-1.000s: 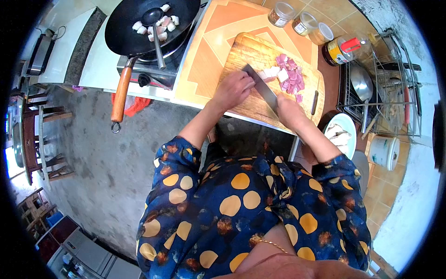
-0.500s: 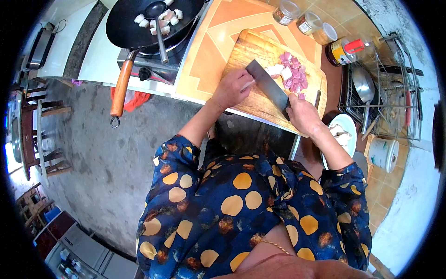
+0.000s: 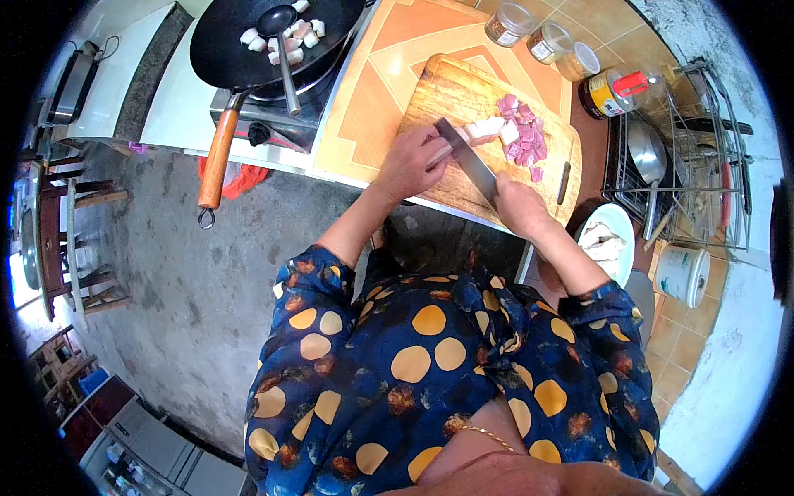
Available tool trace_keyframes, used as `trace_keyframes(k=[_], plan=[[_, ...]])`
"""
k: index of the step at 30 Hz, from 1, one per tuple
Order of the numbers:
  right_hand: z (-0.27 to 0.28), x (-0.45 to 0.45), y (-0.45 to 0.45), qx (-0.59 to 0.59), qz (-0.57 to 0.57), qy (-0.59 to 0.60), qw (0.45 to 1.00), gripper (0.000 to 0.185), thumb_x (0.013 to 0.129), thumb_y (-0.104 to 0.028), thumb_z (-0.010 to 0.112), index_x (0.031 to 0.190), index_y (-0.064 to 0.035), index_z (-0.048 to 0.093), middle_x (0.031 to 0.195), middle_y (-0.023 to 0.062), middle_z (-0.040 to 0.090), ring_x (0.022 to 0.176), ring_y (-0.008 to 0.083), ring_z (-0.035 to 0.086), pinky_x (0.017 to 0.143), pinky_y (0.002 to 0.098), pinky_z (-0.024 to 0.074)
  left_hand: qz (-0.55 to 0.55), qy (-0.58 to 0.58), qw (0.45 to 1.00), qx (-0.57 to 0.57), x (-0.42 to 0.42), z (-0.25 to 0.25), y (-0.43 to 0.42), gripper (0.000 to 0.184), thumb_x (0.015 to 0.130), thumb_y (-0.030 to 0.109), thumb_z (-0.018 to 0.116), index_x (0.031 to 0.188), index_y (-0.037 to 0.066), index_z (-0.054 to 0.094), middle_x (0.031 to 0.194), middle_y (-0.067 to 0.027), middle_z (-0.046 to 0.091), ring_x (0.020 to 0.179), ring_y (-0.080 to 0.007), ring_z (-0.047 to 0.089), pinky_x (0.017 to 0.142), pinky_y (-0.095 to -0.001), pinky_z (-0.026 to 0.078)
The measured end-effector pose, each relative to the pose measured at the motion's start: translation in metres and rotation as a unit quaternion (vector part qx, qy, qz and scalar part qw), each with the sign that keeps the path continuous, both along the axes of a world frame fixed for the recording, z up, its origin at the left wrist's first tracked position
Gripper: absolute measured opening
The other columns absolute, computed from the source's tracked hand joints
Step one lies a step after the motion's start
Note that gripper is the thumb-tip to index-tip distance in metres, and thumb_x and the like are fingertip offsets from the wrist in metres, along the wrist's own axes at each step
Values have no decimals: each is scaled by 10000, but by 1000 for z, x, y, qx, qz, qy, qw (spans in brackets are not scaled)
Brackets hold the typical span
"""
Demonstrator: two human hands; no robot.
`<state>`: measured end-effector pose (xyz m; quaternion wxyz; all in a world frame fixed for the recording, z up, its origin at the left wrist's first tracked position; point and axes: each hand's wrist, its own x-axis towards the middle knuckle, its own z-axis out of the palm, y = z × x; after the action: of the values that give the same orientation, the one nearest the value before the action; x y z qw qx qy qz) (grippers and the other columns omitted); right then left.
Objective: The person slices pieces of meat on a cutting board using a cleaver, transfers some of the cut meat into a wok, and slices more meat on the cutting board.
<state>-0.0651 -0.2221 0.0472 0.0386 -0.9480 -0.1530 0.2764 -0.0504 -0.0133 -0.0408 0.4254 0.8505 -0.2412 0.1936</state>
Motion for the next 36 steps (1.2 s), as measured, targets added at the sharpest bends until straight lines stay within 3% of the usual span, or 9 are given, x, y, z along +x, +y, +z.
trace_keyframes(k=[2,5,9,15,24,36], plan=[[10,-11,-13,0,-36,-2,999,203,803,-53,495,999,-8,469,879,242,611,849,381,602,743,469,465,14,-4,1000,-5,-4,2,2,273,675,51,662,940,27,602,965,-141,565,906,-316,550,779,-388,453],[20,-10,-26,-26,7,5,1000,208,801,-62,503,995,7,472,878,242,608,847,380,601,736,466,467,0,11,1000,-21,-7,-5,5,300,673,47,658,965,24,594,996,-143,561,934,-325,540,798,-398,446],[33,-8,-12,11,10,-48,999,176,802,-88,528,927,26,480,797,243,610,798,388,607,707,468,470,12,-19,999,-31,-6,-9,2,261,676,40,642,930,31,587,957,-132,557,900,-311,546,785,-380,451],[30,-11,-6,19,23,-29,999,231,803,-101,560,943,33,433,748,264,584,782,419,585,700,479,452,13,-24,999,-34,-6,-10,2,212,676,44,632,880,35,577,904,-117,548,868,-294,545,780,-368,448],[-6,7,22,11,6,0,1000,216,790,-27,493,998,13,450,871,242,611,868,381,601,748,451,470,9,-34,999,-21,-1,-15,2,204,674,52,636,869,38,577,905,-118,544,867,-288,543,778,-371,444],[32,-19,-4,27,-3,-19,999,250,813,-118,554,959,32,416,791,273,584,816,420,578,726,481,445,39,-3,998,-48,-21,-15,11,331,650,41,658,968,41,564,948,-125,544,884,-317,537,773,-384,450]])
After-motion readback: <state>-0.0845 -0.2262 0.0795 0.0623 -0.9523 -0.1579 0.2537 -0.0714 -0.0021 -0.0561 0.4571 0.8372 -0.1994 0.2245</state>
